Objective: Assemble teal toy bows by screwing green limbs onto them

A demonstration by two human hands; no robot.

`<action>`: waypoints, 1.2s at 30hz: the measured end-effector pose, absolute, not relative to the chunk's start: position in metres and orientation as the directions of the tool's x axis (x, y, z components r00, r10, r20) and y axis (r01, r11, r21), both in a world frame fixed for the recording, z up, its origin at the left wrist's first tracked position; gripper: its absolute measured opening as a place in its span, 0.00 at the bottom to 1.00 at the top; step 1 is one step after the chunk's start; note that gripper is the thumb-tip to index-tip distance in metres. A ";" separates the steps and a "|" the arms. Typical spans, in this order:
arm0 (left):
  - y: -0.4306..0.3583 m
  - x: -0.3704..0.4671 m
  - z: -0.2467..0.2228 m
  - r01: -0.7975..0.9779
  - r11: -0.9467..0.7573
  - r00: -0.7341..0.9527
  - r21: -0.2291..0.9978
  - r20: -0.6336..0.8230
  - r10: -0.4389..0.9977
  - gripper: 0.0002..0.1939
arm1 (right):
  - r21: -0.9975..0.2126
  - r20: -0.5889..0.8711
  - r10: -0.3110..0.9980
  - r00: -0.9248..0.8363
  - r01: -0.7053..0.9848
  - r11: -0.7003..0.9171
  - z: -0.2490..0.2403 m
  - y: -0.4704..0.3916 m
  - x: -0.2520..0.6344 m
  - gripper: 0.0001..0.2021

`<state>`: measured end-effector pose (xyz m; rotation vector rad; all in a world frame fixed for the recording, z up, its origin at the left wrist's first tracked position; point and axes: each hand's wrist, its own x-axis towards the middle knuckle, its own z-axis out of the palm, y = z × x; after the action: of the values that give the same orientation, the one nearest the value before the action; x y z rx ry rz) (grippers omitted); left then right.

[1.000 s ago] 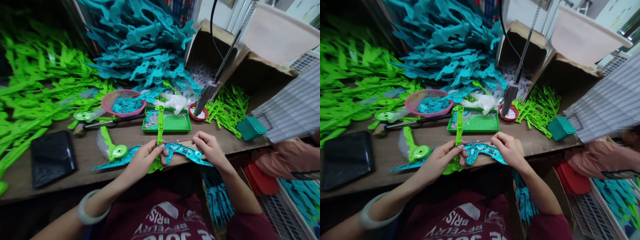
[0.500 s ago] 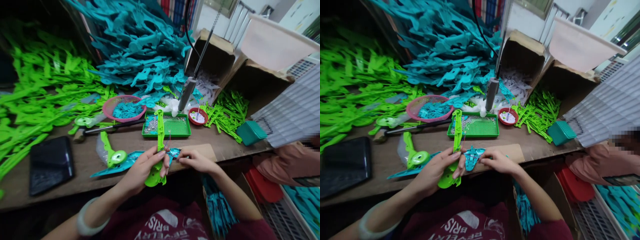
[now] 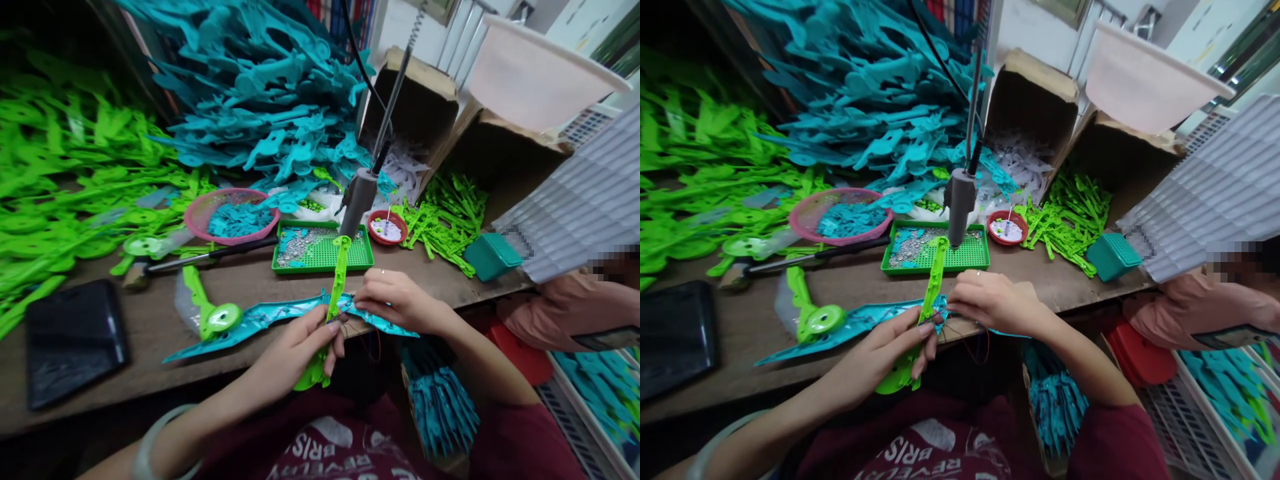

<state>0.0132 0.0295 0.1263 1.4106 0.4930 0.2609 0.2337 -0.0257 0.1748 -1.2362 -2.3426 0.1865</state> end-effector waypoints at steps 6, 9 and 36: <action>0.021 0.016 0.122 0.110 0.145 0.872 0.983 -0.166 0.460 0.17 | -0.191 0.296 0.902 -0.313 0.906 0.377 0.173 -0.025 0.218 0.10; 0.020 0.015 0.120 0.157 0.127 0.869 0.979 -0.198 0.453 0.19 | -0.107 0.298 0.926 -0.232 0.956 0.274 0.168 -0.028 0.211 0.08; 0.025 0.046 0.104 0.473 -0.309 0.736 0.825 -0.177 0.654 0.19 | -0.898 0.281 0.930 0.238 0.407 0.167 0.101 -0.045 0.203 0.05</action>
<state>0.0463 0.0247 0.1035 1.9666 0.8588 0.2353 0.2030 -0.0445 0.1011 -1.4258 -1.3521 0.6081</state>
